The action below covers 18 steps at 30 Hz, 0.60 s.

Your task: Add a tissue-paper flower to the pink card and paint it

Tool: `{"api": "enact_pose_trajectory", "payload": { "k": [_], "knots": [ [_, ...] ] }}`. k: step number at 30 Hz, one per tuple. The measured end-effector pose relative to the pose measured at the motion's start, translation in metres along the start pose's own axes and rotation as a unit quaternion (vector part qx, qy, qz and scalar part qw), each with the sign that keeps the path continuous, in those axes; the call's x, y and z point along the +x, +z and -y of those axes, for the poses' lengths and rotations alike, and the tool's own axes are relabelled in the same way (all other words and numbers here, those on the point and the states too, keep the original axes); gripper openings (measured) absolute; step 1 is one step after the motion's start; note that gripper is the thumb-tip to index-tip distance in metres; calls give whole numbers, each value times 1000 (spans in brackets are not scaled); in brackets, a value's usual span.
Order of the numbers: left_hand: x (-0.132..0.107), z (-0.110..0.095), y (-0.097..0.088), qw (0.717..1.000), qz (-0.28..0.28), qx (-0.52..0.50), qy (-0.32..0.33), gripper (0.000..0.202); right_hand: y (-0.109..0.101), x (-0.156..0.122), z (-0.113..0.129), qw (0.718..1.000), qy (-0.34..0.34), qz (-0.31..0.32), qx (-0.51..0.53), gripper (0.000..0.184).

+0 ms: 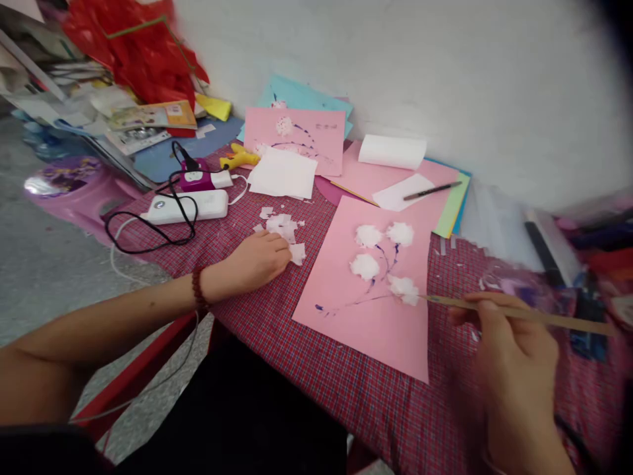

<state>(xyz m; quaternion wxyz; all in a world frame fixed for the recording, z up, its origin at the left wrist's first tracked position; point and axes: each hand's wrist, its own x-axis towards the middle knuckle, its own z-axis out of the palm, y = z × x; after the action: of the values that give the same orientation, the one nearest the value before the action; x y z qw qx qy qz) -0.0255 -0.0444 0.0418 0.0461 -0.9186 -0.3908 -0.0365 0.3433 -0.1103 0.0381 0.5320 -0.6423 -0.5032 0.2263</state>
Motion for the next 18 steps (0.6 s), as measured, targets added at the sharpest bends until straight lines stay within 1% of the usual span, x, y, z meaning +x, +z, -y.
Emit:
{"api": "enact_pose_trajectory", "payload": {
  "k": [2,3,5,7,8,10,11,12,14,16,18],
  "knots": [
    [5,5,-6,995,-77,-60,-15,19,-1,0,0,1000,3,14,11,9],
    [9,7,-12,988,-118,-97,-20,18,-1,0,0,1000,4,23,15,10],
    [21,8,-31,968,-183,-172,-27,17,-2,1,1,999,2,38,26,11],
    [38,3,-52,952,-195,-234,-33,16,-2,1,2,998,-5,46,43,12],
    [49,-2,-61,947,-187,-256,-48,17,-2,2,2,997,-5,48,52,13],
    [72,-15,-71,940,-131,-311,-54,19,0,3,1,997,-3,50,62,13],
    [84,-23,-72,935,-96,-338,-51,19,1,4,0,997,1,53,62,14],
    [96,-32,-70,930,-59,-361,-41,18,2,4,0,996,5,58,60,14],
    [118,-50,-61,917,-2,-398,-12,16,5,3,-2,995,16,76,56,15],
    [137,-64,-47,899,34,-435,19,12,8,1,-3,994,21,96,55,15],
    [149,-74,-33,877,67,-475,33,6,10,-2,-3,992,17,115,49,15]
  ]
}}
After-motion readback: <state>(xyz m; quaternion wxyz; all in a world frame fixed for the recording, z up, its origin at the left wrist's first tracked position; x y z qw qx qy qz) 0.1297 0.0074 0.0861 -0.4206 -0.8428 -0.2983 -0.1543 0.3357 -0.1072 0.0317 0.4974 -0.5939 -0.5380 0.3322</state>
